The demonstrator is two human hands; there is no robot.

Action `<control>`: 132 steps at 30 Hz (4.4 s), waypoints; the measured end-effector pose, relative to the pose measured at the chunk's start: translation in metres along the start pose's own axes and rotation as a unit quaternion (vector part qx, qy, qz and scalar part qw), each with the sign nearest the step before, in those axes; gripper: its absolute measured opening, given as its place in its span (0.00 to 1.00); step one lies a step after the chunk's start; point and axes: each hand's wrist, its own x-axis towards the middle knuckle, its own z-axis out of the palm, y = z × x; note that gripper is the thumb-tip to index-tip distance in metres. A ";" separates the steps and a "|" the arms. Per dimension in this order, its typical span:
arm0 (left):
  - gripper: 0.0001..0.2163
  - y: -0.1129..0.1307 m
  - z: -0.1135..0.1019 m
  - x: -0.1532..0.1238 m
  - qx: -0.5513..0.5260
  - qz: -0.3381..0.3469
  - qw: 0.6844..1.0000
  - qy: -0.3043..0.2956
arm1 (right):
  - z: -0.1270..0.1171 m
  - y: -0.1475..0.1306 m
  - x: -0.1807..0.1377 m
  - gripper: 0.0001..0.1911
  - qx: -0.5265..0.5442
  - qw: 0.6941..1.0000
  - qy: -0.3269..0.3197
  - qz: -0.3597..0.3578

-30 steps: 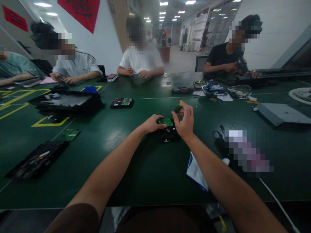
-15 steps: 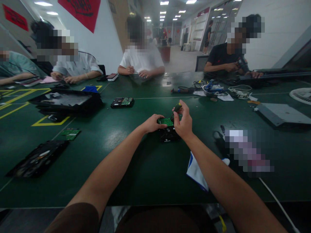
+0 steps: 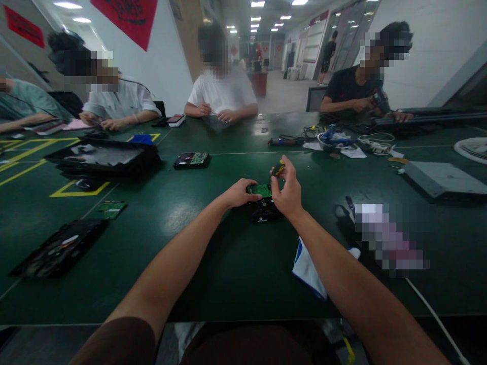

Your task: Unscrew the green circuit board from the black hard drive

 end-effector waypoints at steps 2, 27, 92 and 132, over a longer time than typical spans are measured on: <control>0.35 0.000 0.000 0.000 -0.003 0.001 1.000 0.000 | 0.001 0.000 0.000 0.35 -0.002 1.000 -0.004 -0.005; 0.35 0.001 0.001 0.000 -0.009 -0.004 1.000 0.005 | -0.001 0.000 0.001 0.35 -0.015 1.000 -0.018 0.005; 0.35 0.000 0.002 0.000 -0.015 -0.011 1.000 0.008 | -0.006 -0.007 0.002 0.31 -0.053 0.998 -0.008 0.016; 0.36 -0.001 0.001 0.002 -0.014 -0.016 1.000 0.000 | -0.003 -0.006 -0.001 0.35 -0.035 0.996 -0.041 0.071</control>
